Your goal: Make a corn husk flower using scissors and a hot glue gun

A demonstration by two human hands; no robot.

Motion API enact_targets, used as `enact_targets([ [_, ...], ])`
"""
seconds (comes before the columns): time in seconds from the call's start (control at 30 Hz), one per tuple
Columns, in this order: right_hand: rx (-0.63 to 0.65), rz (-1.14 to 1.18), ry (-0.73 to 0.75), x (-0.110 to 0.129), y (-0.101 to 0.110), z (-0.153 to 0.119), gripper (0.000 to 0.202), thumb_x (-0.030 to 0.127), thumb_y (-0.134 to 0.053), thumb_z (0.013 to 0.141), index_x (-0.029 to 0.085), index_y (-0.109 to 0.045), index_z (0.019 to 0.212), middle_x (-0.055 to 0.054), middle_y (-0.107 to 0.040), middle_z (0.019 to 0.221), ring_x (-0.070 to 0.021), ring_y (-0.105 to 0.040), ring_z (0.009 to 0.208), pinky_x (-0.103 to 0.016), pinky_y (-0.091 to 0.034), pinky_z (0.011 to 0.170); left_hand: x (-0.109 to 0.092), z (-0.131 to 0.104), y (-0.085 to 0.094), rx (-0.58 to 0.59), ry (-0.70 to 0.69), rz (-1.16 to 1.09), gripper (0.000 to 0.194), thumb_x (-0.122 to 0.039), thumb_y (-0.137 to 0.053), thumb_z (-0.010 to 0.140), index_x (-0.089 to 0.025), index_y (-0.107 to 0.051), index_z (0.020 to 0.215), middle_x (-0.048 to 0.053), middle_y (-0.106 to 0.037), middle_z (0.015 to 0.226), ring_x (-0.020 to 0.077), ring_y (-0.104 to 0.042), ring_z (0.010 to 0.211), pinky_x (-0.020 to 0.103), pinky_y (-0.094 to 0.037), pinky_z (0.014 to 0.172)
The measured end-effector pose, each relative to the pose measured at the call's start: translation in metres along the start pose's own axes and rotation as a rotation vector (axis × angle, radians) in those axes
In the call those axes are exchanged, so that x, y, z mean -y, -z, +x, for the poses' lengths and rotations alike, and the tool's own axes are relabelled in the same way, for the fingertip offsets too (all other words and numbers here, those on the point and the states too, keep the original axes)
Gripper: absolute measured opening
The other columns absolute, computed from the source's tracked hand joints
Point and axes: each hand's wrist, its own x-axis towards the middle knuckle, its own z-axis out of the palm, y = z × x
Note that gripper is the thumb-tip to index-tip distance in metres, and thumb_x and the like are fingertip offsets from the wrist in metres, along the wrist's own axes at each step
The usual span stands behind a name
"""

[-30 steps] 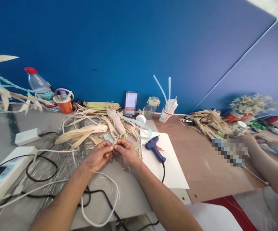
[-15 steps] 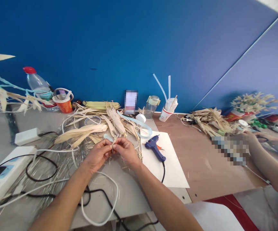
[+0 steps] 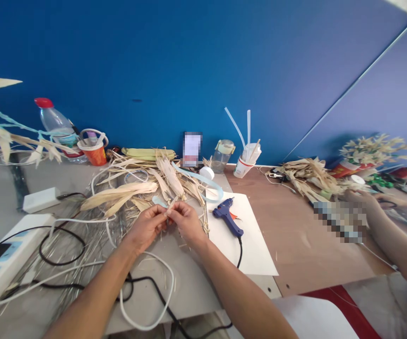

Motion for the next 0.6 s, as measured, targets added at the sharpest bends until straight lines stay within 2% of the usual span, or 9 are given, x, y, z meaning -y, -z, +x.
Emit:
enact_targets([
  [0.17, -0.036, -0.049, 0.030, 0.009, -0.002, -0.004, 0.015, 0.030, -0.062, 0.071, 0.019, -0.055, 0.065, 0.005, -0.051, 0.052, -0.0091, -0.044, 0.049, -0.022, -0.037, 0.051, 0.002, 0.001, 0.005, 0.065, -0.001, -0.061, 0.018, -0.024, -0.078, 0.067, -0.013, -0.065, 0.070, -0.001, -0.054, 0.056, 0.0057, -0.043, 0.050, 0.017, -0.036, 0.050],
  [0.4, -0.045, -0.043, 0.032, 0.017, -0.005, -0.008, 0.010, 0.023, -0.061, 0.071, 0.016, -0.059, 0.065, 0.004, -0.053, 0.054, -0.0087, -0.046, 0.052, -0.022, -0.039, 0.053, 0.001, 0.002, 0.003, 0.023, 0.019, -0.080, 0.020, -0.025, -0.080, 0.065, -0.012, -0.064, 0.066, -0.003, -0.050, 0.051, 0.0047, -0.041, 0.048, 0.016, -0.036, 0.048],
  [0.5, -0.038, 0.032, 0.003, 0.012, -0.005, -0.006, 0.009, 0.024, -0.064, 0.068, 0.016, -0.062, 0.072, 0.003, -0.056, 0.058, -0.0089, -0.049, 0.052, -0.023, -0.041, 0.055, 0.000, 0.002, 0.004, 0.012, 0.029, -0.094, 0.021, -0.026, -0.080, 0.066, -0.012, -0.065, 0.069, -0.004, -0.047, 0.048, 0.0053, -0.042, 0.048, 0.016, -0.039, 0.051],
  [0.6, -0.044, 0.096, -0.013, 0.007, -0.005, -0.005, 0.019, 0.026, -0.068, 0.066, 0.017, -0.065, 0.082, 0.002, -0.061, 0.065, -0.0098, -0.053, 0.055, -0.024, -0.044, 0.058, -0.001, 0.002, 0.006, 0.028, 0.017, -0.109, 0.019, -0.027, -0.077, 0.070, -0.012, -0.066, 0.073, -0.003, -0.049, 0.050, 0.0062, -0.044, 0.050, 0.017, -0.041, 0.053],
])
